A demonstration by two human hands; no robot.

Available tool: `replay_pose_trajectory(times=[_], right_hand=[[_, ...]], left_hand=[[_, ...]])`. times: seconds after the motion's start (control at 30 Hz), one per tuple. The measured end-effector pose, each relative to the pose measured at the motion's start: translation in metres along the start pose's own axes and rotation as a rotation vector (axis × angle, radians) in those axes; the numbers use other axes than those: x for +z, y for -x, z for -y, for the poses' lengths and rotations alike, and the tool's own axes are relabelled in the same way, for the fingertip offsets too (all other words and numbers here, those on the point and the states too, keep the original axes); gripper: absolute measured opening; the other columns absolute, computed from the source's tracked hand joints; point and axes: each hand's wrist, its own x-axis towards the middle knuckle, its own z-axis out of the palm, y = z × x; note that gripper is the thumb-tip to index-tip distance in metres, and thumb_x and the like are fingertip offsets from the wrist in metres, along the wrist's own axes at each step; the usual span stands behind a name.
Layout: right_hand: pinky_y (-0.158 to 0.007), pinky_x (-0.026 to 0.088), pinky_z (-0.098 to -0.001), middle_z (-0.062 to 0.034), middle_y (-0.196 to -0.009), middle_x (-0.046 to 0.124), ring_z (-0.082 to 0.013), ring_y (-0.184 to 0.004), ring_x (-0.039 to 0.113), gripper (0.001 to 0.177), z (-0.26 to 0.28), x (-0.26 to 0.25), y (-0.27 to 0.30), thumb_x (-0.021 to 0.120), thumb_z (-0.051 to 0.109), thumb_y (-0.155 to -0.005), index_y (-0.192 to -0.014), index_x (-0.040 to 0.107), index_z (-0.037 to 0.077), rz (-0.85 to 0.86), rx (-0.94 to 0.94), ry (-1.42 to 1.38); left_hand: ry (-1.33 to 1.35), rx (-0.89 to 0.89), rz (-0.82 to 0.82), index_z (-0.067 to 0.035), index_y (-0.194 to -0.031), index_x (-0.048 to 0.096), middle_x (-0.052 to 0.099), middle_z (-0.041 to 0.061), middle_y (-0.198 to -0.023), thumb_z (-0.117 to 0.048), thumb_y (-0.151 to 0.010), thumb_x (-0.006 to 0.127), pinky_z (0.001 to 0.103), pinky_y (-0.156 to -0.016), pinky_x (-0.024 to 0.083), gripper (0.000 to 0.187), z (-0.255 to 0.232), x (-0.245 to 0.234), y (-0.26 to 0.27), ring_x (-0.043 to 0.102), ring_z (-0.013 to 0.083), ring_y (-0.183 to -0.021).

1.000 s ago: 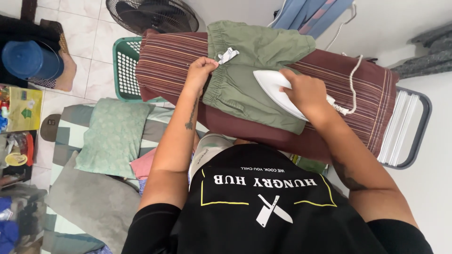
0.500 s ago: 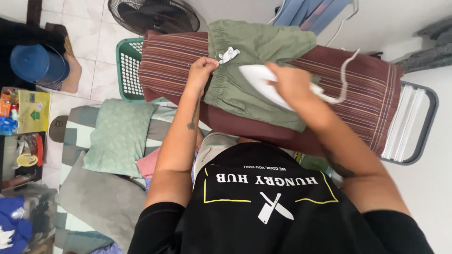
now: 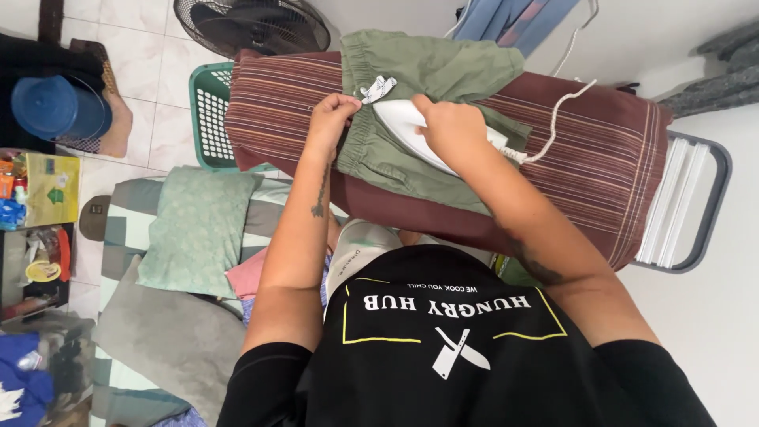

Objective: Ironing a pair of green shorts on an ironing board.

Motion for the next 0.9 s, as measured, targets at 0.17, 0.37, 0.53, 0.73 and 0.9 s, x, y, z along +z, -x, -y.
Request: replay_pose_trajectory(times=[0.17, 0.37, 0.53, 0.73, 0.9], right_hand=[[-0.062, 0.051, -0.0537, -0.0153, -0.081, 0.072, -0.0398, -0.078, 0.071, 0.040, -0.028, -0.013, 0.033, 0.071, 0.037, -0.092, -0.127, 0.062, 0.021, 0.007, 0.108, -0.026], [-0.065, 0.052, -0.0524, -0.0170, -0.090, 0.073, -0.0404, -0.081, 0.070, 0.049, -0.067, -0.030, 0.081, 0.066, 0.043, -0.094, -0.137, 0.060, 0.020, 0.055, 0.218, -0.007], [-0.065, 0.051, -0.0515, -0.0151, -0.088, 0.073, -0.0392, -0.081, 0.070, 0.047, -0.037, -0.028, 0.049, 0.067, 0.043, -0.095, -0.137, 0.061, 0.022, 0.035, 0.200, 0.007], [-0.064, 0.051, -0.0512, -0.0144, -0.087, 0.074, -0.0365, -0.083, 0.072, 0.045, -0.024, -0.035, 0.036, 0.070, 0.040, -0.092, -0.133, 0.063, 0.024, 0.022, 0.192, -0.044], [-0.061, 0.053, -0.0523, -0.0153, -0.088, 0.074, -0.0378, -0.080, 0.072, 0.049, -0.060, -0.038, 0.083, 0.071, 0.043, -0.088, -0.134, 0.063, 0.027, 0.093, 0.326, 0.023]], left_hand=[[0.146, 0.011, -0.018, -0.006, -0.096, 0.072, 0.066, -0.003, -0.081, -0.015, -0.090, 0.071, 0.023, -0.064, 0.045, 0.011, 0.021, -0.013, -0.012, 0.057, 0.0071, -0.071], [-0.062, 0.020, -0.130, -0.008, -0.097, 0.068, 0.061, -0.003, -0.073, -0.020, -0.083, 0.083, 0.025, -0.054, 0.042, 0.024, -0.018, -0.017, 0.012, 0.056, 0.0065, -0.062], [-0.214, -0.002, 0.015, -0.006, -0.084, 0.070, 0.060, -0.006, -0.070, -0.023, -0.089, 0.082, 0.025, -0.059, 0.043, 0.021, -0.006, -0.022, -0.008, 0.051, 0.0059, -0.063], [-0.051, -0.070, 0.064, -0.012, -0.075, 0.057, 0.052, -0.007, -0.067, -0.018, -0.088, 0.079, 0.027, -0.055, 0.042, 0.026, -0.004, -0.029, -0.016, 0.048, 0.0060, -0.061], [-0.171, -0.138, 0.086, -0.008, -0.076, 0.059, 0.053, -0.001, -0.065, -0.018, -0.091, 0.079, 0.033, -0.055, 0.044, 0.027, -0.022, -0.024, -0.018, 0.050, 0.0141, -0.058]])
